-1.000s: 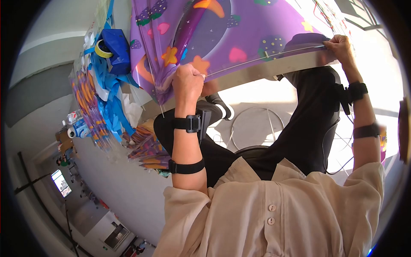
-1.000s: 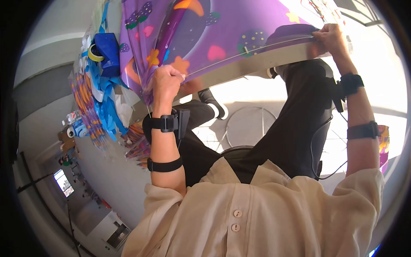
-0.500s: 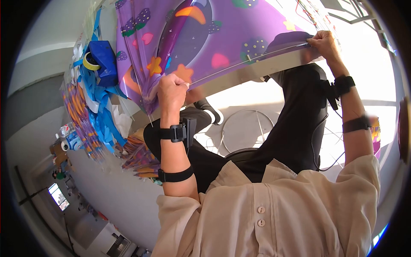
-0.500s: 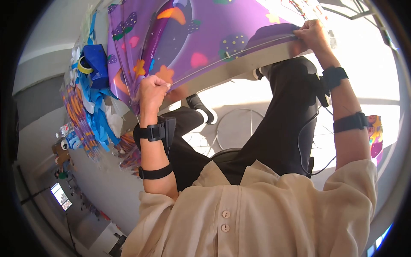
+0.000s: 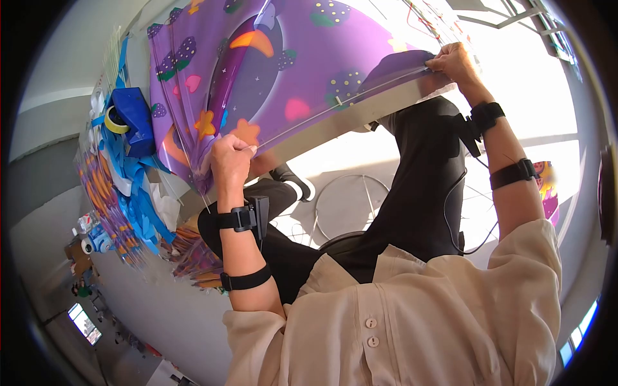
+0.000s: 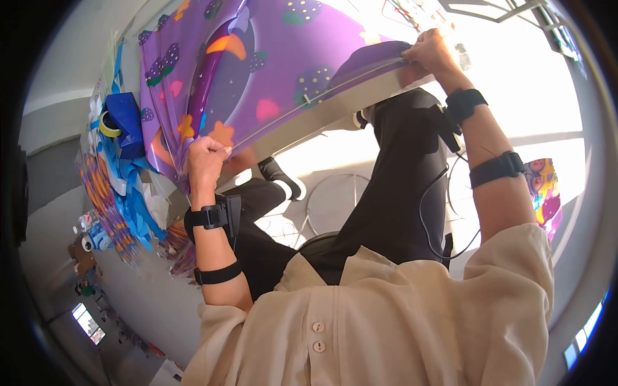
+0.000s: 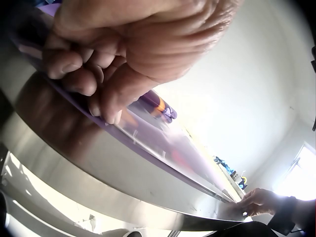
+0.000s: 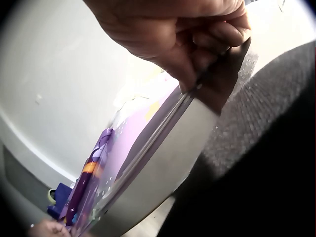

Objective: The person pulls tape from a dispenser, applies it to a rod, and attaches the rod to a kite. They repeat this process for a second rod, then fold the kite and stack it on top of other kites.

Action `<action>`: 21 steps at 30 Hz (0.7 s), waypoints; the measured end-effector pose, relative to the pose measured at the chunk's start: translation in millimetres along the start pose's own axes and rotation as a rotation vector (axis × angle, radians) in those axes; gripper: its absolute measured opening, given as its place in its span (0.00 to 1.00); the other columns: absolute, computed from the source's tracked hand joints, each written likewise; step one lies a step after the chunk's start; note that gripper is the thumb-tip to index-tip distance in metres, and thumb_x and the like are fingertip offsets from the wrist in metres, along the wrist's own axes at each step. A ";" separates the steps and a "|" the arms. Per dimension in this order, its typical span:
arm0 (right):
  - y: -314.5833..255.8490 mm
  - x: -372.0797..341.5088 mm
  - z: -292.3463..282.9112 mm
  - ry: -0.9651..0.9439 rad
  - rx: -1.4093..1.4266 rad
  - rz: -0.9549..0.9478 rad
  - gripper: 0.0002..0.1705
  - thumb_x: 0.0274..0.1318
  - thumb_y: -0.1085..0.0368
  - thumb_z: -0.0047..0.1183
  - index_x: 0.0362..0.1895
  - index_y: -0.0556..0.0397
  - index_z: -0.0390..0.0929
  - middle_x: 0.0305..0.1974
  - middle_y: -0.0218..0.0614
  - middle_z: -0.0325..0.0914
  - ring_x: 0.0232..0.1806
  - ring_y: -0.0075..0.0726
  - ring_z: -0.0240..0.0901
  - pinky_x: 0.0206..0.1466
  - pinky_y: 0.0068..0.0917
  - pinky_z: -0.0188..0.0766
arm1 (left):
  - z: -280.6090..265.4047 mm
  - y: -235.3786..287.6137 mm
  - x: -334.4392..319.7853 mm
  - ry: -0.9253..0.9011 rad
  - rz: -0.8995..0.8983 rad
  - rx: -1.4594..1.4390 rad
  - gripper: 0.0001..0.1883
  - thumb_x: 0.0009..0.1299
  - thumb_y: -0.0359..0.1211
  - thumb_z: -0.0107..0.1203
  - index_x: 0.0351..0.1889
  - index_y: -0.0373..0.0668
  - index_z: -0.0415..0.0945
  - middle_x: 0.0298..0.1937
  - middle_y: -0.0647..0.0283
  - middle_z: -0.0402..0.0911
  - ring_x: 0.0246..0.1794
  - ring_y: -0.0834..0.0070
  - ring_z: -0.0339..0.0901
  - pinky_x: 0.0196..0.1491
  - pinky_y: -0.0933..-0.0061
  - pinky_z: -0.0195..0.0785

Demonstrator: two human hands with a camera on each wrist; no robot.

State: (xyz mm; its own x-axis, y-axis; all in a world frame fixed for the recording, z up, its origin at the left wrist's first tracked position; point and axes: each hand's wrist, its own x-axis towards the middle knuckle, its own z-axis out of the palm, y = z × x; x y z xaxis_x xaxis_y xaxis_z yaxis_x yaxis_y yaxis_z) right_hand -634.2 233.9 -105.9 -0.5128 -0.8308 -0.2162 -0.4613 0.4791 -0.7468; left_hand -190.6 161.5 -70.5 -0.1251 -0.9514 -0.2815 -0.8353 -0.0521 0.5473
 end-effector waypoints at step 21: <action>-5.3 -15.4 -23.7 0.044 -0.288 -0.263 0.08 0.41 0.71 0.62 0.23 0.60 0.74 0.18 0.37 0.74 0.22 0.30 0.73 0.26 0.27 0.69 | -2.1 -11.6 -21.8 0.264 0.159 0.002 0.09 0.52 0.25 0.61 0.27 0.36 0.70 0.28 0.55 0.75 0.27 0.65 0.71 0.34 0.66 0.65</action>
State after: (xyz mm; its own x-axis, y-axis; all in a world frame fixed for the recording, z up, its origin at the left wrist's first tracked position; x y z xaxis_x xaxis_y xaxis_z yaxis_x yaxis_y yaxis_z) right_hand -641.0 250.9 -83.6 -0.3777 -0.9259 -0.0094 -0.7621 0.3165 -0.5649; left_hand -177.1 182.3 -69.1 -0.1113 -0.9935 0.0223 -0.8173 0.1043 0.5667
